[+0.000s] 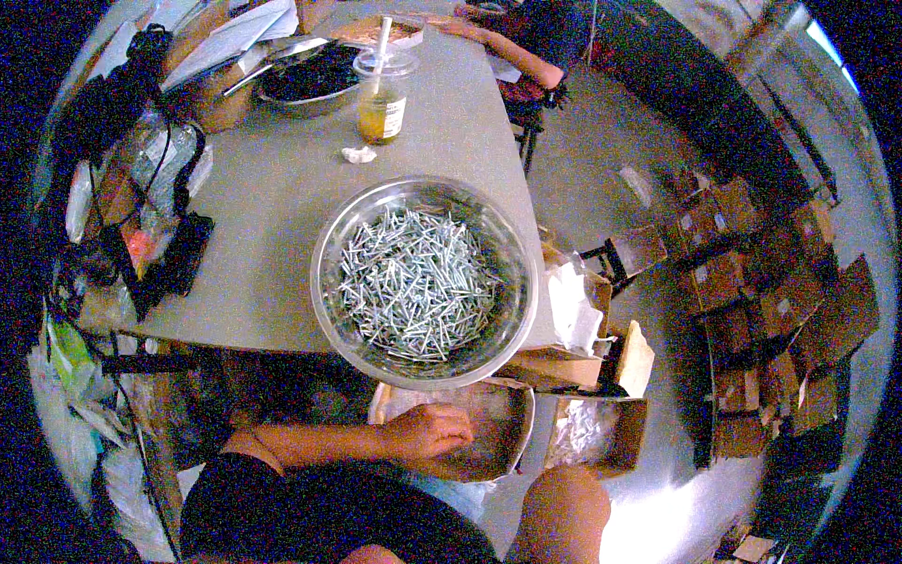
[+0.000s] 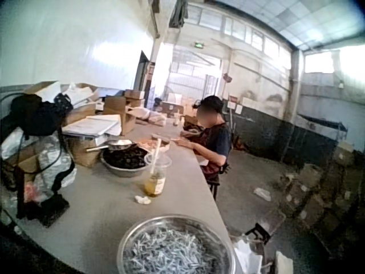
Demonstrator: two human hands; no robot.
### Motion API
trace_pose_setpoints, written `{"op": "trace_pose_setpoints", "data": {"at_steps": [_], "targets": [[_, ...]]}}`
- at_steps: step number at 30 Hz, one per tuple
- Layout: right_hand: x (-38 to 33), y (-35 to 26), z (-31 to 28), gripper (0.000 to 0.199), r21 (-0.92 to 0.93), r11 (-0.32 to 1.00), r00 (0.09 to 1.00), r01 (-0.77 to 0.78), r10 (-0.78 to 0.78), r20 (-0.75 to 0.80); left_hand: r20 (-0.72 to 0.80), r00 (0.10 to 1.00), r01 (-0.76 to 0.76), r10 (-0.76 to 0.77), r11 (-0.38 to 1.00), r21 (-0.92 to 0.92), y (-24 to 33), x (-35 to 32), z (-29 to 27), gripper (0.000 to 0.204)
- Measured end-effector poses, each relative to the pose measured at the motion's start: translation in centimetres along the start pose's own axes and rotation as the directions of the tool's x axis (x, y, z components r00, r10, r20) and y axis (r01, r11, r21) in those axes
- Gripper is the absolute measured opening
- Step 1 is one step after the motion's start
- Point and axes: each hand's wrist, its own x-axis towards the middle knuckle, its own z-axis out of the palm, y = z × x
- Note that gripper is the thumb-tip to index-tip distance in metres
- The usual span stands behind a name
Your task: The person sits at a table in a warehouse and repeatedly picks small silver metal pieces from a large metal bowl. They place the pieces into small plastic bags and then put the bags into a cardboard box. Another person is visible in the background working at a separate station.
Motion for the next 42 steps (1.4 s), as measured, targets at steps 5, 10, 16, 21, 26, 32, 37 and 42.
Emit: {"op": "trace_pose_setpoints", "data": {"at_steps": [5,10,16,21,26,32,37,42], "targets": [[-6.1,2.5,-4.2,0.027,-0.234,0.875,0.906,-0.423,0.413,-0.092,-0.09,0.994,-0.062,0.061,0.998,-0.009,-0.7,-0.2,0.1,0.014],[-12.3,8.6,-6.5,0.033,-0.879,0.274,-0.298,-0.391,0.866,0.402,-0.091,0.995,0.044,-0.048,0.998,-0.041,1.5,-0.6,-1.5,0.021],[-14.5,10.0,-6.1,0.033,-0.86,0.37,-0.287,-0.351,0.832,0.475,-0.079,0.989,0.123,-0.128,0.99,-0.067,2.4,-0.5,-3.2,0.023],[-15.3,10.9,-6.2,0.021,-0.858,0.414,-0.372,-0.305,0.777,0.508,-0.184,0.982,-0.055,0.041,0.996,-0.072,0.0,-0.1,-1.7,0.022],[-15.0,10.6,-6.2,0.014,-0.874,0.386,-0.438,-0.295,0.758,0.483,0.035,0.964,0.265,-0.263,0.959,-0.104,2.5,-0.5,-4.0,0.018],[-15.6,10.3,-6.8,0.011,-0.874,0.403,-0.434,-0.273,0.759,0.485,-0.057,0.967,0.228,-0.25,0.939,-0.256,2.8,-0.7,-4.4,0.017],[-14.8,10.4,-6.2,0.012,-0.901,0.378,-0.477,-0.215,0.764,0.434,-0.064,0.989,0.094,-0.132,0.904,-0.418,0.5,-0.9,-2.8,0.014],[-13.9,9.9,-7.6,0.012,-0.865,0.222,-0.321,-0.451,0.864,0.389,0.101,0.953,0.296,-0.287,0.801,-0.52,2.6,-0.7,-4.7,0.015]]}}
